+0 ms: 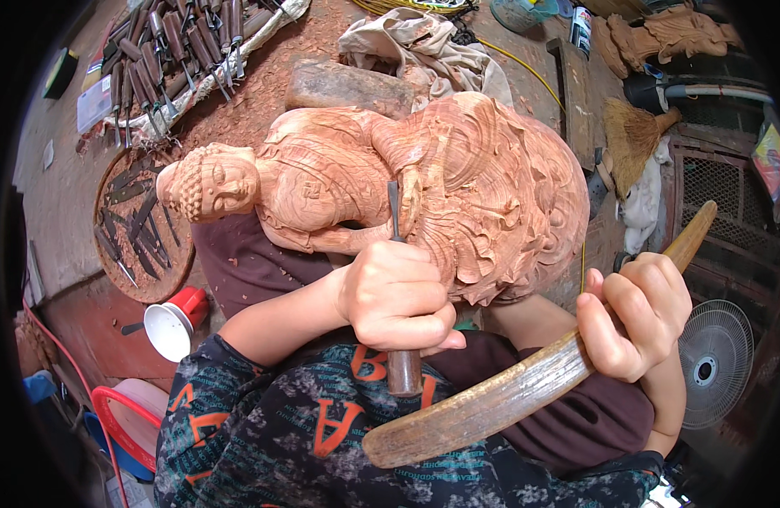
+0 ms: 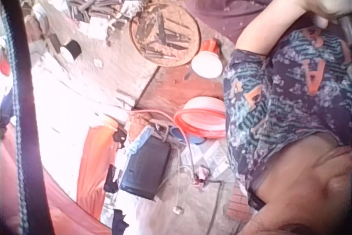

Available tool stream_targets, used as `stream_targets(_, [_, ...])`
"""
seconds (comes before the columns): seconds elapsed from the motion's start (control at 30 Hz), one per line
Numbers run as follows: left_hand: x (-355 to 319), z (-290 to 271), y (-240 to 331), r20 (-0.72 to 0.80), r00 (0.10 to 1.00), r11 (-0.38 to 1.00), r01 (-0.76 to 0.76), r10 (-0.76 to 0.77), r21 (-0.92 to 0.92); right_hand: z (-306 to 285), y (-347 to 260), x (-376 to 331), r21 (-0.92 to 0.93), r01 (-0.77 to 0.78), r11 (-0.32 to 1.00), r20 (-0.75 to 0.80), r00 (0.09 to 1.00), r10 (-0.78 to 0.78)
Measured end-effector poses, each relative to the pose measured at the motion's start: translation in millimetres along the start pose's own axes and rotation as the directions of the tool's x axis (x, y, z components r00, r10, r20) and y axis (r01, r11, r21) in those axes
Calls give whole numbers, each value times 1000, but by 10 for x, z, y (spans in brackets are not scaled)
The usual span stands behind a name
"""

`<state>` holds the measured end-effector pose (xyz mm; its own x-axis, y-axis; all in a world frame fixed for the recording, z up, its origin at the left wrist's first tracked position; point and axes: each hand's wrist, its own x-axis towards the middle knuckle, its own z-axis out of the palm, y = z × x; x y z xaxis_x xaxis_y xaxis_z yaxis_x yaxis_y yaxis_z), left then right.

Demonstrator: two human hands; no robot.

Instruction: The person carves a wooden Buddha statue using a chisel and mallet. They repeatedly strike the chisel to shape the wood, occasionally pausing to select different chisels from a nearby collection.

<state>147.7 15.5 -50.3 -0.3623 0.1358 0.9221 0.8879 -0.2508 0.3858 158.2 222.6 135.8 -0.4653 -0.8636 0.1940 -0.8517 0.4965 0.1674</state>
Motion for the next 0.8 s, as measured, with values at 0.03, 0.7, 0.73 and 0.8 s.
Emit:
stream_targets(0.03, [14, -9, -3, 10, 1000, 1000, 12, -12, -10, -12, -12, 2, 8, -13, 1000, 9, 1000, 13])
stream_targets(0.7, [-13, 14, -68, -13, 1000, 1000, -28, 28, 0, -40, -70, -67, 67, 27, 997, -25, 999, -25])
stream_targets(0.73, [-24, 1, -58, -8, 1000, 1000, -22, 23, 21, 39, -14, -114, 138, 90, 986, -132, 989, -72])
stream_targets(0.8, [-7, 27, -78, -34, 999, 999, -40, 40, 0, -48, -81, -44, 38, 30, 999, -17, 999, -29])
